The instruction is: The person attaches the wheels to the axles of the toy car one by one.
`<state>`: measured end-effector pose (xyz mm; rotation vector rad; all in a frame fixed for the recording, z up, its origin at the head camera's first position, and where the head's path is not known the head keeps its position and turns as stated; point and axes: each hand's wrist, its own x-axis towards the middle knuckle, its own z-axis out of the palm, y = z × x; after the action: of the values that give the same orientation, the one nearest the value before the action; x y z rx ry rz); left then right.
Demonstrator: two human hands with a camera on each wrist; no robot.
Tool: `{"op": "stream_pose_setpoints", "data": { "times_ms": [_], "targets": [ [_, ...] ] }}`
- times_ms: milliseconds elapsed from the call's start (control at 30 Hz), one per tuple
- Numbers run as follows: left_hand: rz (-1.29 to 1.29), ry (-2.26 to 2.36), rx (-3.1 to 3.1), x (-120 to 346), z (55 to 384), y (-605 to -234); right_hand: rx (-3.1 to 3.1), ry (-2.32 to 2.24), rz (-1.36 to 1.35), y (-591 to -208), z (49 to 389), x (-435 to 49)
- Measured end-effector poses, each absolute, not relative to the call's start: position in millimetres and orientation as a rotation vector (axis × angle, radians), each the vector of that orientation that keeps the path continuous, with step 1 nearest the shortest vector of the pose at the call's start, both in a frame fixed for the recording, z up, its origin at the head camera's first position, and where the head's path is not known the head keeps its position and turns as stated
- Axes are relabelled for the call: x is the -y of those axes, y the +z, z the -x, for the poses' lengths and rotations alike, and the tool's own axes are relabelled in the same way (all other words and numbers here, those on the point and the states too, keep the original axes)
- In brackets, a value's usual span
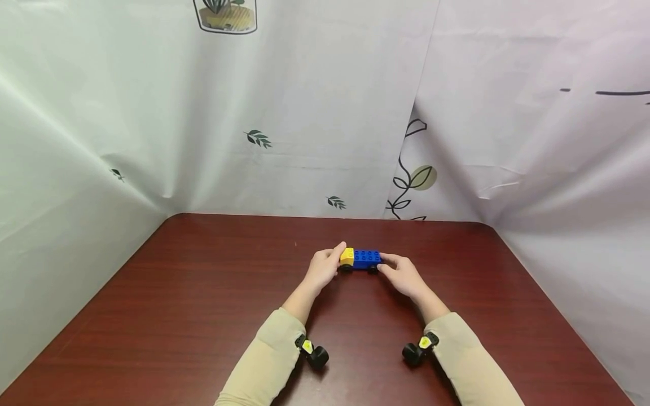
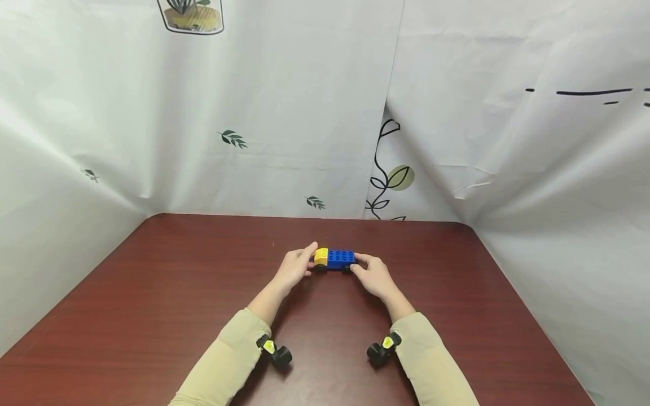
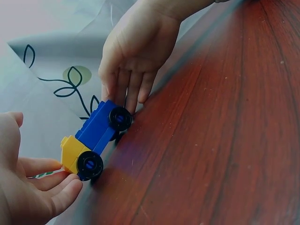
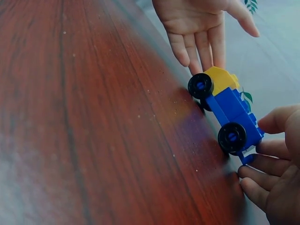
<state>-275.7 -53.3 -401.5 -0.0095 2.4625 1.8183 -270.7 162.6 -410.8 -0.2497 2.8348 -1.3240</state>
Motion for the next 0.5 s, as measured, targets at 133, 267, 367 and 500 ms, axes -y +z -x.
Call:
{"op": "stream_pose_setpoints", "data": {
  "times_ms": [133, 267, 367, 500],
  "targets": [
    [0.005, 1.818, -2.466, 53.6, 275.1, -402.3, -2.832, -1.322, 0.250, -410.6, 270.4, -162.4],
    [0.002, 1.818, -2.463, 53.1, 274.8, -402.6, -2.827, -1.317, 0.247, -410.4, 270.3, -163.1],
    [0.005, 1.816, -2.469, 52.8, 275.6, -402.4, -2.821, -1.315, 0.246, -409.8, 270.7, -163.3],
    [0.020, 1.799, -2.482, 52.9, 276.9, -402.7, -2.820, -1.308, 0.250, -409.7, 271.4, -163.6]
  ]
}}
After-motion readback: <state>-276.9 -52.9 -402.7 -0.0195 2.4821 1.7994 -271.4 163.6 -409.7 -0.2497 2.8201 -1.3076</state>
